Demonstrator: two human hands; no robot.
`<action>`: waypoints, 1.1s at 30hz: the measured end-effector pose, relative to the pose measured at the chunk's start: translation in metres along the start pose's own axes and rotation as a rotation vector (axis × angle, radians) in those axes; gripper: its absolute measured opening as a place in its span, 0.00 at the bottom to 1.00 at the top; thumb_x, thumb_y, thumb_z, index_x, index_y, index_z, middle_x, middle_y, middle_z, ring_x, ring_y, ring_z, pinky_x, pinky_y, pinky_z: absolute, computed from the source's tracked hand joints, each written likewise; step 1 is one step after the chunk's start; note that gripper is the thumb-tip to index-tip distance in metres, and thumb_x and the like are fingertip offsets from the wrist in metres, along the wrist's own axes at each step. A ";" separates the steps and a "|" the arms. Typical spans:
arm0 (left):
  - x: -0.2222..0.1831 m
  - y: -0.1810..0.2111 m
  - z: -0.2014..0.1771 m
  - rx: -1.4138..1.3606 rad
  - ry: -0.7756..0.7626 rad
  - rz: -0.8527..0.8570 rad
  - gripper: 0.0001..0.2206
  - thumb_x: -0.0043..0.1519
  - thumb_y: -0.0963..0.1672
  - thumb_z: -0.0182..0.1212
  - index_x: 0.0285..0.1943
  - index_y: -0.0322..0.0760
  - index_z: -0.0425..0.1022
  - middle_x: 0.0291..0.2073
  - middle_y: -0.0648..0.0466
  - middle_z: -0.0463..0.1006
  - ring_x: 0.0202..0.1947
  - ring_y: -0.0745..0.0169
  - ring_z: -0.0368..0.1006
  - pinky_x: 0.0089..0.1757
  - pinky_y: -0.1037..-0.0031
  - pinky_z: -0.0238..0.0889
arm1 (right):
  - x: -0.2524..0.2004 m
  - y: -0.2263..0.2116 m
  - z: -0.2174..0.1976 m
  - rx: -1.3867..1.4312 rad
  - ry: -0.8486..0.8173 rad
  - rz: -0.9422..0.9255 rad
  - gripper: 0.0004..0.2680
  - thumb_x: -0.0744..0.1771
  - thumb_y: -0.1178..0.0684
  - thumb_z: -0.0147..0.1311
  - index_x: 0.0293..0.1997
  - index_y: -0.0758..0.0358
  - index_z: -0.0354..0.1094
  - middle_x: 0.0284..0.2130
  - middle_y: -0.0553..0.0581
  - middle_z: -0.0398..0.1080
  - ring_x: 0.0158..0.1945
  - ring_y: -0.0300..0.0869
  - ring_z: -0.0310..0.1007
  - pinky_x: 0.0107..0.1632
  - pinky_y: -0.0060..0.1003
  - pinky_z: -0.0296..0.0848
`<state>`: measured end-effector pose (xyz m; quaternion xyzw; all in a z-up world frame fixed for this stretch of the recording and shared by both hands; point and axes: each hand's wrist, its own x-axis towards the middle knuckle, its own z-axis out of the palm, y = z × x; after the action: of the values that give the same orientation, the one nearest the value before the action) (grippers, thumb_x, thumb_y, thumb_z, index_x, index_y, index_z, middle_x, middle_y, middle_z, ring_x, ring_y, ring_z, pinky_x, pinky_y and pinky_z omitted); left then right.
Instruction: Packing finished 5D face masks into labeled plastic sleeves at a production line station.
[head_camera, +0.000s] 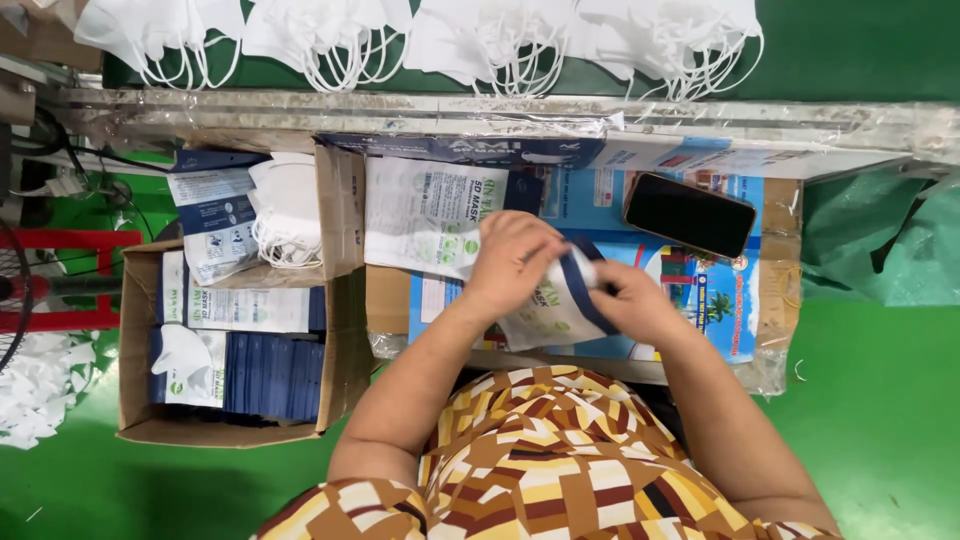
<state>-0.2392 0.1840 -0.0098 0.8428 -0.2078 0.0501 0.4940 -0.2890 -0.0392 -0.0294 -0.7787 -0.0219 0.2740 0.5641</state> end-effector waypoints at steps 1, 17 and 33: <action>0.000 0.002 0.005 0.001 -0.002 -0.002 0.07 0.64 0.47 0.62 0.37 0.42 0.81 0.38 0.59 0.81 0.49 0.57 0.72 0.58 0.61 0.51 | 0.003 0.013 0.004 0.002 -0.001 0.001 0.10 0.64 0.57 0.57 0.49 0.62 0.72 0.34 0.57 0.75 0.38 0.41 0.73 0.43 0.38 0.73; 0.009 0.026 -0.006 -0.059 -0.146 0.020 0.07 0.61 0.44 0.66 0.37 0.35 0.79 0.39 0.53 0.81 0.37 0.50 0.75 0.42 0.65 0.64 | -0.006 0.007 -0.009 -0.053 0.257 -0.209 0.09 0.67 0.56 0.58 0.51 0.65 0.74 0.39 0.54 0.77 0.39 0.38 0.74 0.43 0.31 0.73; 0.021 0.023 0.010 -0.055 -0.215 0.173 0.07 0.59 0.43 0.68 0.44 0.39 0.81 0.42 0.55 0.83 0.44 0.54 0.78 0.46 0.61 0.66 | -0.014 -0.002 -0.029 -0.167 0.299 -0.318 0.05 0.67 0.59 0.57 0.46 0.63 0.75 0.34 0.54 0.75 0.37 0.38 0.74 0.41 0.34 0.71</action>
<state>-0.2306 0.1596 0.0099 0.8084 -0.3327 -0.0039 0.4857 -0.2873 -0.0680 -0.0162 -0.8414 -0.0831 0.0608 0.5306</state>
